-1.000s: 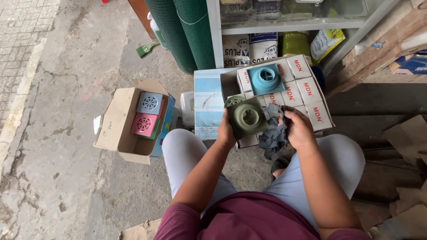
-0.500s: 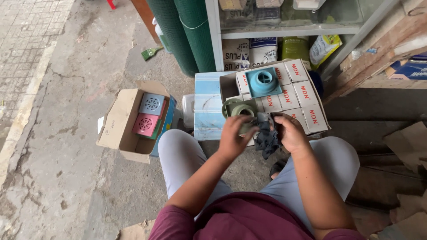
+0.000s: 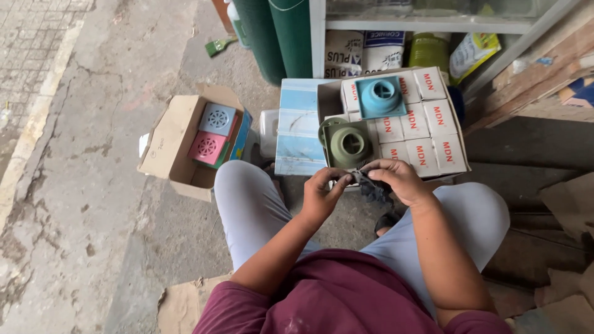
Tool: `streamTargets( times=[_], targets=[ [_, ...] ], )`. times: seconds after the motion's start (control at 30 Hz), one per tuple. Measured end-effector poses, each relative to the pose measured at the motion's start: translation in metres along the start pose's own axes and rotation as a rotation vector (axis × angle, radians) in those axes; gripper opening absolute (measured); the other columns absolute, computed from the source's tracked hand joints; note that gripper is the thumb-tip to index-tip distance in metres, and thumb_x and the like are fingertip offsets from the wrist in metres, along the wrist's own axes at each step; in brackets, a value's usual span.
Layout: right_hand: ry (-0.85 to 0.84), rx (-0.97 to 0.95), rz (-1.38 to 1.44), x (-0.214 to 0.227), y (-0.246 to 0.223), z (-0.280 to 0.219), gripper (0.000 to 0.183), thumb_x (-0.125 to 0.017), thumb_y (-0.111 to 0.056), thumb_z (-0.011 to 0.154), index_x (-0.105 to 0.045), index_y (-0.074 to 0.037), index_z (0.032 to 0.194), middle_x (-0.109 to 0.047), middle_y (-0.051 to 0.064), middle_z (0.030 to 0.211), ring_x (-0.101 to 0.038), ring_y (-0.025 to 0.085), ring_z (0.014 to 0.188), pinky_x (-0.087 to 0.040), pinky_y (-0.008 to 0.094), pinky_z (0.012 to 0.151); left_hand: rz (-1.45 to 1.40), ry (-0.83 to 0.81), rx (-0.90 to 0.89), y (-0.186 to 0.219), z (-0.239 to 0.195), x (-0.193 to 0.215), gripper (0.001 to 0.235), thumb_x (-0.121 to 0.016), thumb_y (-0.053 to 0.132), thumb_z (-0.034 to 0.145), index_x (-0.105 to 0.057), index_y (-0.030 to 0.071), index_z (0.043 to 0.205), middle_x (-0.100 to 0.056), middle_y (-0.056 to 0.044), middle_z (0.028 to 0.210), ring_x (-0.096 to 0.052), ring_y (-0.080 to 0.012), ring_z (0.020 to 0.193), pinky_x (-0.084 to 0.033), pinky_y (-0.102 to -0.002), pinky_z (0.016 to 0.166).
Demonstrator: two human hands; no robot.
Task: Cleaning plastic drain covers by wiping them with a cloth and inspecting them.
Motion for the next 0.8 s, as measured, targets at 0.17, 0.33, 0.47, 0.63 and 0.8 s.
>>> streamTargets(
  times=[0.17,0.33,0.47,0.63,0.8],
  targets=[
    [-0.146,0.013,-0.088,-0.021,0.003,0.003,0.020,-0.070,-0.001,0.089,-0.076,0.007,0.106,-0.078,0.021,0.092,-0.072,0.023,0.090,-0.059,0.040,0.082,0.057,-0.014,-0.065,0.010,-0.007,0.009,0.020,-0.085,0.012,0.084,-0.074,0.009,0.100,-0.071,-0.006,0.083,-0.072,-0.0236,0.074,-0.059,-0.035,0.069],
    [-0.202,-0.019,-0.176,-0.027,0.004,0.003,0.021,-0.073,0.000,0.088,-0.077,0.008,0.107,-0.079,0.020,0.095,-0.069,0.019,0.093,-0.058,0.038,0.085,0.070,-0.069,-0.060,0.006,-0.013,0.007,0.011,-0.082,0.011,0.085,-0.076,0.010,0.094,-0.071,-0.007,0.085,-0.072,-0.0239,0.076,-0.058,-0.034,0.070],
    [-0.256,-0.032,-0.267,-0.030,0.000,-0.002,0.021,-0.073,-0.002,0.088,-0.079,0.007,0.107,-0.081,0.020,0.096,-0.071,0.021,0.091,-0.057,0.039,0.086,0.035,-0.062,-0.015,0.001,-0.020,0.016,0.005,-0.079,0.008,0.089,-0.075,0.008,0.093,-0.070,-0.006,0.082,-0.072,-0.0246,0.074,-0.059,-0.034,0.069],
    [-0.247,-0.051,-0.361,-0.023,-0.003,-0.007,0.023,-0.075,-0.003,0.087,-0.079,0.006,0.107,-0.081,0.018,0.100,-0.070,0.019,0.095,-0.056,0.040,0.091,-0.012,-0.040,0.112,-0.045,-0.043,0.030,0.006,-0.076,0.008,0.093,-0.073,0.003,0.095,-0.069,-0.014,0.080,-0.073,-0.0300,0.076,-0.060,-0.038,0.070],
    [-0.265,-0.071,-0.460,-0.023,-0.006,-0.006,0.025,-0.077,-0.009,0.087,-0.079,0.003,0.110,-0.081,0.014,0.100,-0.067,0.014,0.097,-0.055,0.037,0.093,0.288,-0.270,0.055,-0.062,-0.067,0.010,0.028,-0.076,0.001,0.081,-0.072,0.011,0.107,-0.069,-0.013,0.103,-0.070,-0.0375,0.098,-0.057,-0.046,0.083]
  ],
)
Point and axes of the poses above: each hand's wrist, its own z-axis towards the middle knuckle, its own x-axis out of the back of the hand, y = z × x, the point moved 9 cm from there along z, towards the middle knuckle
